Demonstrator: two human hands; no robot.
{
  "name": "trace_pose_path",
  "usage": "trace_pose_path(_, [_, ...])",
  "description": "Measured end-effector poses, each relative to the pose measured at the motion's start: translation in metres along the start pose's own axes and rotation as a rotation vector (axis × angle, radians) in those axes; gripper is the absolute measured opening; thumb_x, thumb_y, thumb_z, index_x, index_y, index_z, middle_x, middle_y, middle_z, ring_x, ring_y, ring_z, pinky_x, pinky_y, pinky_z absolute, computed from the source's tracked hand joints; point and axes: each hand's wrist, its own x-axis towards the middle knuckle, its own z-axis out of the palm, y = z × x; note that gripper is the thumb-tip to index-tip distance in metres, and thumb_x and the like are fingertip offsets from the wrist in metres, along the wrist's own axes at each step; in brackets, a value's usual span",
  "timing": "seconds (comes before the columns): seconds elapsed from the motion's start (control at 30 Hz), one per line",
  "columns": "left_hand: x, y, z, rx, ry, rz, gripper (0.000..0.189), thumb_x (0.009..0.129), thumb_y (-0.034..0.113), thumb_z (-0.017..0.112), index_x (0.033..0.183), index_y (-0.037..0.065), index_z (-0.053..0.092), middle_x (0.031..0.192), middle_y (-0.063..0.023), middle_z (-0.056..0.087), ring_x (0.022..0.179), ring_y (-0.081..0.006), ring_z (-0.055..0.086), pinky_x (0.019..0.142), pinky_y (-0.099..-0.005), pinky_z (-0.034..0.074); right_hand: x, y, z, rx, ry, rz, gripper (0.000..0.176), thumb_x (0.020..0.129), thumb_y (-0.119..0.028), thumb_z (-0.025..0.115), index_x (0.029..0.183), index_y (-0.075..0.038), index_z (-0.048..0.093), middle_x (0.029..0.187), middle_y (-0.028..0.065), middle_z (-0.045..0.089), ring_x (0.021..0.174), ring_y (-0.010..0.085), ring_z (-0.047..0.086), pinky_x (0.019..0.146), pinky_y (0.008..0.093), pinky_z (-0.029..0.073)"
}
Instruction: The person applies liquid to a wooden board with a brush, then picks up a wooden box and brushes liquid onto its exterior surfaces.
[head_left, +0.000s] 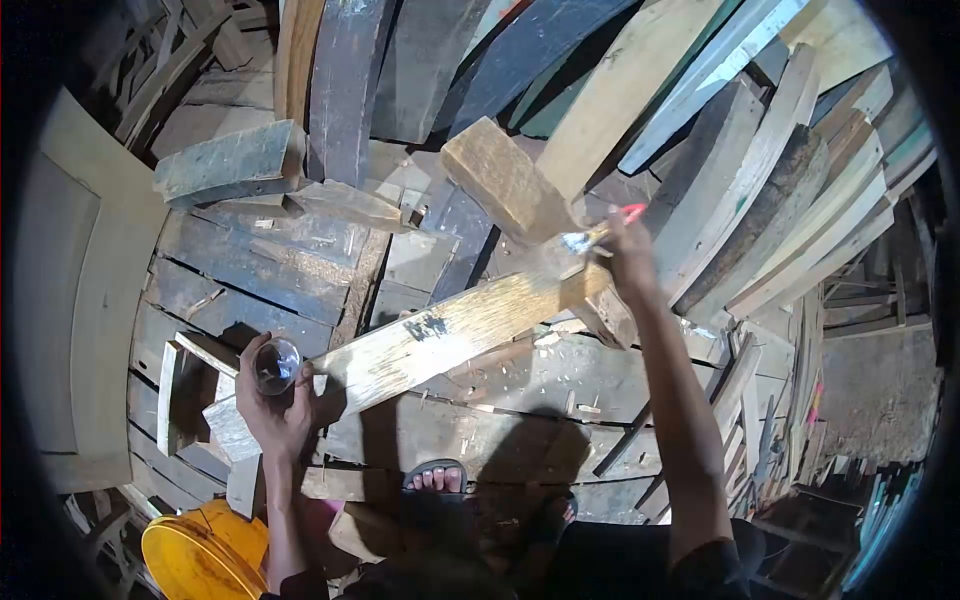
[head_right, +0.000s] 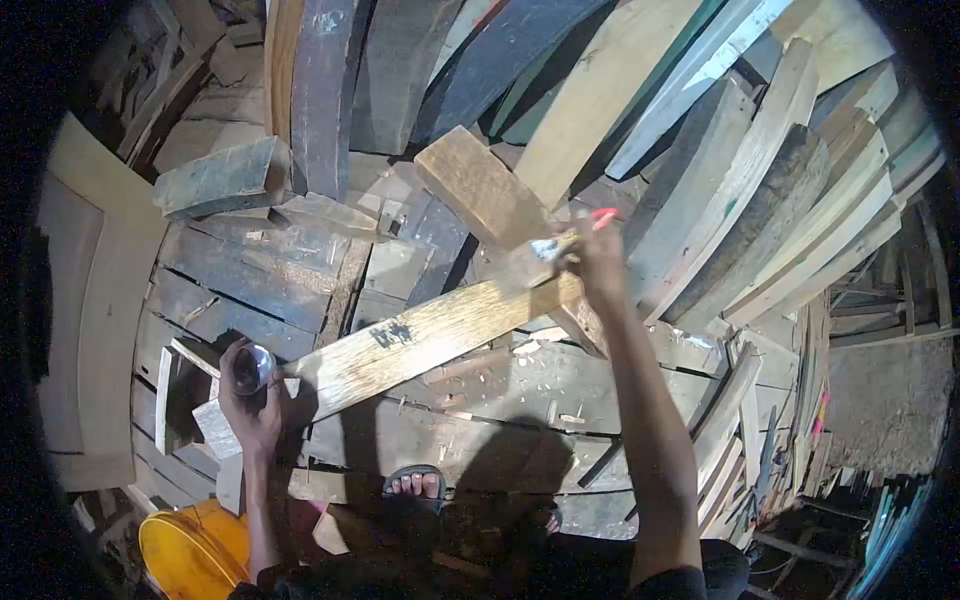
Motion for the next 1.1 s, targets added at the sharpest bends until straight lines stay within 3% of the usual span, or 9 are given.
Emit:
trace_pose_path(0.1, [0.000,0.003,0.001,-0.035,0.001,-0.050,0.054,0.091,0.012,0.079,0.139,-0.002,0.058,0.111,-0.0132,0.066,0.102,-0.0227,0.065,0.093,-0.0351,0.054,0.037,-0.001,-0.041,0.015,-0.118,-0.314,0.031,0.113,-0.031,0.057,0.111,-0.001,0.063,0.094,0.0086,0.072,0.079,0.0152,0.069,0.069,0.0319,0.058])
trace_pose_path(0.23, [0.001,0.001,0.002,-0.005,0.001,-0.004,0.053,0.091,0.011,0.079,0.139,-0.002,0.058,0.110,-0.0132,0.066,0.102,-0.0231,0.064,0.093,-0.0352,0.053,0.052,-0.028,-0.045,-0.669,0.064,-0.556,0.026,0.112,-0.024,0.057,0.109,0.001,0.065,0.089,0.0107,0.071,0.080,0.0160,0.070,0.065,0.0369,0.054])
trace_pose_path(0.33, [0.001,0.005,0.002,0.017,0.011,-0.001,0.053,0.091,0.011,0.079,0.138,-0.002,0.058,0.110,-0.0131,0.066,0.101,-0.0229,0.064,0.093,-0.0351,0.053,0.020,-0.019,-0.017,-0.977,-0.123,-0.799,0.016,0.105,-0.015,0.062,0.107,0.000,0.066,0.090,0.0161,0.071,0.083,0.0297,0.070,0.073,0.0432,0.055])
trace_pose_path(0.4, [0.002,0.007,0.000,0.048,0.014,0.012,0.053,0.090,0.010,0.079,0.138,-0.002,0.059,0.111,-0.0132,0.066,0.101,-0.0224,0.064,0.093,-0.0350,0.053,-0.033,-0.016,0.036,-1.044,-0.277,-0.281,0.009,0.096,-0.013,0.069,0.098,-0.004,0.069,0.097,0.0125,0.072,0.093,0.0376,0.070,0.084,0.0392,0.058])
trace_pose_path(0.43, [0.000,0.001,0.002,-0.036,0.005,-0.032,0.054,0.090,0.010,0.078,0.138,-0.001,0.058,0.111,-0.0133,0.066,0.100,-0.0217,0.064,0.092,-0.0348,0.054,-0.042,0.011,0.042,-1.177,-0.451,-1.003,0.014,0.087,-0.013,0.074,0.100,-0.009,0.070,0.108,0.0118,0.073,0.109,0.0314,0.071,0.090,0.0389,0.059])
trace_pose_path(0.5, [0.001,-0.002,0.003,-0.035,0.007,-0.025,0.054,0.090,0.008,0.078,0.139,-0.001,0.058,0.110,-0.0132,0.066,0.100,-0.0213,0.064,0.092,-0.0343,0.054,-0.103,0.018,0.076,-1.304,-0.464,-1.099,0.033,0.079,-0.009,0.077,0.110,-0.012,0.069,0.121,0.0092,0.073,0.131,0.0258,0.065,0.096,0.0378,0.062])
trace_pose_path(0.67, [-0.003,-0.008,0.004,-0.131,0.003,-0.127,0.052,0.090,0.007,0.076,0.138,-0.001,0.058,0.111,-0.0126,0.067,0.099,-0.0206,0.064,0.091,-0.0324,0.054,-0.159,-0.019,0.122,-0.580,-0.691,-0.736,0.020,0.094,-0.002,0.064,0.114,-0.001,0.067,0.115,0.0171,0.074,0.106,0.0304,0.075,0.087,0.0464,0.064])
trace_pose_path(0.87, [0.001,0.007,0.000,0.006,0.010,-0.012,0.051,0.090,0.008,0.078,0.137,-0.001,0.059,0.110,-0.0120,0.066,0.100,-0.0206,0.064,0.091,-0.0331,0.054,-0.066,-0.010,0.062,0.087,-0.197,-0.041,0.022,0.111,-0.021,0.057,0.121,-0.002,0.065,0.103,0.0073,0.074,0.090,0.0167,0.072,0.076,0.0318,0.061])
trace_pose_path(1.1, [-0.002,-0.003,0.001,0.109,0.020,0.027,0.053,0.090,0.015,0.081,0.136,-0.001,0.061,0.112,-0.0159,0.068,0.101,-0.0261,0.067,0.092,-0.0375,0.055,0.035,-0.027,-0.061,-0.231,0.076,-0.047,0.032,0.112,-0.037,0.057,0.116,-0.006,0.062,0.094,0.0028,0.066,0.083,0.0139,0.071,0.068,0.0316,0.060])
